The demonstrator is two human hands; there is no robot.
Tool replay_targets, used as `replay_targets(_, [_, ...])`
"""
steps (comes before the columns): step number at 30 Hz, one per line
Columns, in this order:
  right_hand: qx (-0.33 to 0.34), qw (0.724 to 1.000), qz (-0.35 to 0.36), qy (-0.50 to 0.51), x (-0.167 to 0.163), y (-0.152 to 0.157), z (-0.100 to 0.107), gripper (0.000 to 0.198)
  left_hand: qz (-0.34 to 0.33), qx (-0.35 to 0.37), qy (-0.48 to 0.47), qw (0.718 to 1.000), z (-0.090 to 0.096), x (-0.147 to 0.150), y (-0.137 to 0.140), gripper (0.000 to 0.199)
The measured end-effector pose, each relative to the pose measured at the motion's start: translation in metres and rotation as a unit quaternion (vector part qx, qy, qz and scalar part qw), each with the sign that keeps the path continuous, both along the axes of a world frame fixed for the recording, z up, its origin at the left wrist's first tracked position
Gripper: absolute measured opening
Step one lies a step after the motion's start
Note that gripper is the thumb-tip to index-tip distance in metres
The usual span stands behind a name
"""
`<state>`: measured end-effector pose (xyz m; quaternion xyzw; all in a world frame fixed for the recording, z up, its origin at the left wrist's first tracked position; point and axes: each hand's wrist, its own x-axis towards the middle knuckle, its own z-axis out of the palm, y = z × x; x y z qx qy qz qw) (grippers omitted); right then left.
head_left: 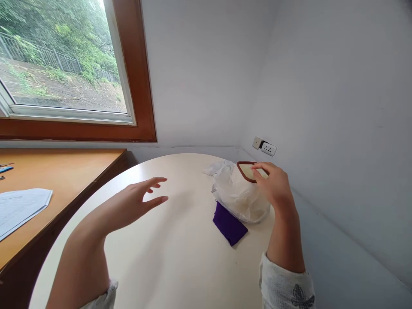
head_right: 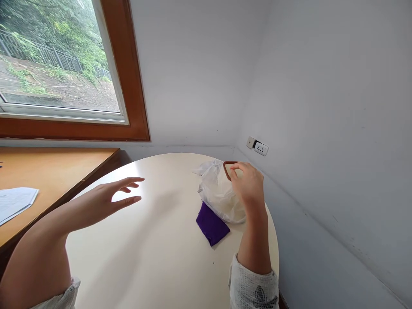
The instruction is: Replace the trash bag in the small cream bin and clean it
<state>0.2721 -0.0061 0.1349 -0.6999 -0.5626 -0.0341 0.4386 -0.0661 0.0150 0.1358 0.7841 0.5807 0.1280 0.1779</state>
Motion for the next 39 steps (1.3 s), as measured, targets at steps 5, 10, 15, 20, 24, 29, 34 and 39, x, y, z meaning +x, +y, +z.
replay_targets(5, [0.030, 0.998, 0.053, -0.033, -0.025, -0.002, -0.009, 0.019, 0.002, 0.024, -0.046, 0.999, 0.012, -0.002, -0.008, 0.034])
replay_targets(10, [-0.055, 0.986, 0.118, -0.100, -0.047, -0.011, -0.068, 0.017, 0.033, 0.037, -0.078, 0.996, 0.020, -0.009, -0.013, 0.026])
replay_targets(15, [-0.161, 0.974, 0.152, -0.052, -0.053, -0.022, -0.134, 0.019, 0.025, 0.062, -0.098, 0.993, 0.022, -0.016, -0.017, 0.022])
replay_targets(20, [-0.160, 0.975, 0.152, -0.038, -0.053, -0.025, -0.148, 0.021, 0.019, 0.082, -0.097, 0.992, 0.022, -0.024, -0.021, 0.022])
replay_targets(24, [-0.151, 0.976, 0.155, -0.030, -0.059, -0.020, -0.152, 0.021, 0.013, 0.087, -0.102, 0.991, 0.022, -0.027, -0.023, 0.022])
replay_targets(29, [-0.139, 0.980, 0.140, -0.016, -0.065, -0.012, -0.163, 0.024, 0.001, 0.099, -0.097, 0.990, 0.022, -0.027, -0.022, 0.022])
replay_targets(34, [-0.151, 0.979, 0.139, -0.014, -0.071, -0.013, -0.172, 0.037, 0.012, 0.090, -0.084, 0.992, 0.021, -0.029, -0.018, 0.023])
replay_targets(39, [-0.177, 0.968, 0.180, -0.016, -0.074, -0.024, -0.171, 0.042, 0.027, 0.086, -0.069, 0.994, 0.018, -0.032, -0.013, 0.028])
